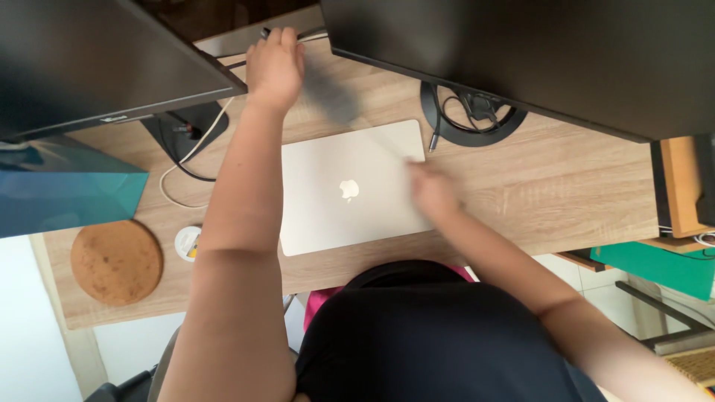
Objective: Dusting a computer monitor, laptop, and desk surface with a handheld duster.
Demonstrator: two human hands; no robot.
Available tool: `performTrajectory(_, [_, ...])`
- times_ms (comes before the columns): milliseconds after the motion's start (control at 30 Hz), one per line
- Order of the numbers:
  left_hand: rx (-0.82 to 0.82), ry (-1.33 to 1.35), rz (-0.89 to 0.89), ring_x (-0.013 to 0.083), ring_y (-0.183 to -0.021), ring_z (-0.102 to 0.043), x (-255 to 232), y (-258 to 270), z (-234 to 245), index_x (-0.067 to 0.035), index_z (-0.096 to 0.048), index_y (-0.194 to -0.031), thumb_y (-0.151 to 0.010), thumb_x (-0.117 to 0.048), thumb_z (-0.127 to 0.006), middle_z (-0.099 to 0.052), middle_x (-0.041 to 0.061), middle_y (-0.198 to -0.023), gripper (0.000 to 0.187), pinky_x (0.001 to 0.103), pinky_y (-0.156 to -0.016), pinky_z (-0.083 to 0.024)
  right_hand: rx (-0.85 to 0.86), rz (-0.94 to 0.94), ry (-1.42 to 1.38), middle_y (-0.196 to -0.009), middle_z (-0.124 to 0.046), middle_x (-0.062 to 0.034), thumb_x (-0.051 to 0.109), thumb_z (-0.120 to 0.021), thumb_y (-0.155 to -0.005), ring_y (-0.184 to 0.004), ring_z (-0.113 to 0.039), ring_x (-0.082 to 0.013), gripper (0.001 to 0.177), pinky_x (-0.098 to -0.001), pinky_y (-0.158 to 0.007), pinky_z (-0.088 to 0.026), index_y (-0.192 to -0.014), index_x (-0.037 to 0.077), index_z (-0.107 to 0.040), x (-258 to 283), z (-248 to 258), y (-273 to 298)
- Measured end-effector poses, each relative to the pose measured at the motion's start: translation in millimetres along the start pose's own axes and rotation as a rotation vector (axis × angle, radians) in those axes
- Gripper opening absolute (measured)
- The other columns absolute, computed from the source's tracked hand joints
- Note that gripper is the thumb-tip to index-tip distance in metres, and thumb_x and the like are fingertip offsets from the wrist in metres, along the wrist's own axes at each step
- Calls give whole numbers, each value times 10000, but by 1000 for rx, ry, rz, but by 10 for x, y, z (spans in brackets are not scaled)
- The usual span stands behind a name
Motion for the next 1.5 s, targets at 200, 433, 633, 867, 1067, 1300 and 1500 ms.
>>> performTrajectory(200, [-26, -22, 36, 371, -965, -637, 81, -42, -32, -126, -661, -1219, -994, -145, -609, -675, 125, -1091, 231, 512, -841, -470, 92, 250, 40, -956, -712, -143, 64, -605, -894, -746, -698, -344, 393, -478, -644, -560, -1259, 155, -717, 584, -189, -428])
performTrajectory(433, [-40, 50, 4, 374, -988, -620, 105, 2, -103, -110, -644, -1348, -930, -44, -577, -659, 134, -1127, 429, 499, -885, -468, 123, 268, -66, -1023, -709, -153, 58, -549, -953, -839, -692, -347, 375, -466, -730, -572, -1285, 139, -702, 831, -321, -312])
performTrajectory(633, [-24, 162, 51, 397, -1000, -592, 126, 52, -80, -106, -656, -1346, -948, -12, -574, -645, 146, -1141, 417, 492, -899, -468, 76, 54, 17, -1056, -733, -167, 121, -559, -994, -852, -710, -360, 293, -465, -703, -573, -1227, 142, -734, 51, 187, 85])
performTrajectory(867, [-42, 196, -39, 405, -1055, -582, 52, 4, -84, -62, -647, -1336, -941, 1, -558, -620, 172, -1209, 409, 531, -947, -432, 195, -381, -32, -976, -733, -206, 172, -614, -1014, -816, -713, -376, 283, -460, -724, -567, -1285, 131, -685, -498, 231, 747])
performTrajectory(1067, [117, 163, -27, 418, -1159, -568, 125, 57, -434, -95, -625, -1364, -1013, -74, -519, -598, 181, -1302, 368, 552, -1001, -403, 208, 206, -62, -1055, -712, -156, 67, -599, -954, -850, -693, -367, 411, -453, -763, -581, -1351, 145, -674, 611, -80, 799])
performTrajectory(1300, [222, 161, -58, 477, -1288, -475, 461, 416, -841, -58, -536, -1444, -920, -53, -498, -519, 219, -1449, 526, 605, -1048, -349, -37, -11, -8, -1201, -714, -170, -5, -607, -931, -1044, -710, -366, 325, -435, -896, -582, -1225, 92, -705, -638, 630, 1609])
performTrajectory(1500, [202, 479, -40, 393, -1294, -567, 839, 1158, -288, -51, -656, -1349, -971, 11, -517, -618, 213, -1396, 408, 434, -1103, -445, 99, 63, -139, -1178, -708, -195, -12, -599, -886, -998, -692, -376, 378, -451, -851, -574, -1235, 78, -710, 277, 105, 1508])
Point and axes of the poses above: each hand's wrist, its own y-axis away from the middle knuckle, its own z-axis out of the back of the hand, x = y × z, the point moved 7 cm from there along -y, towards the middle knuckle
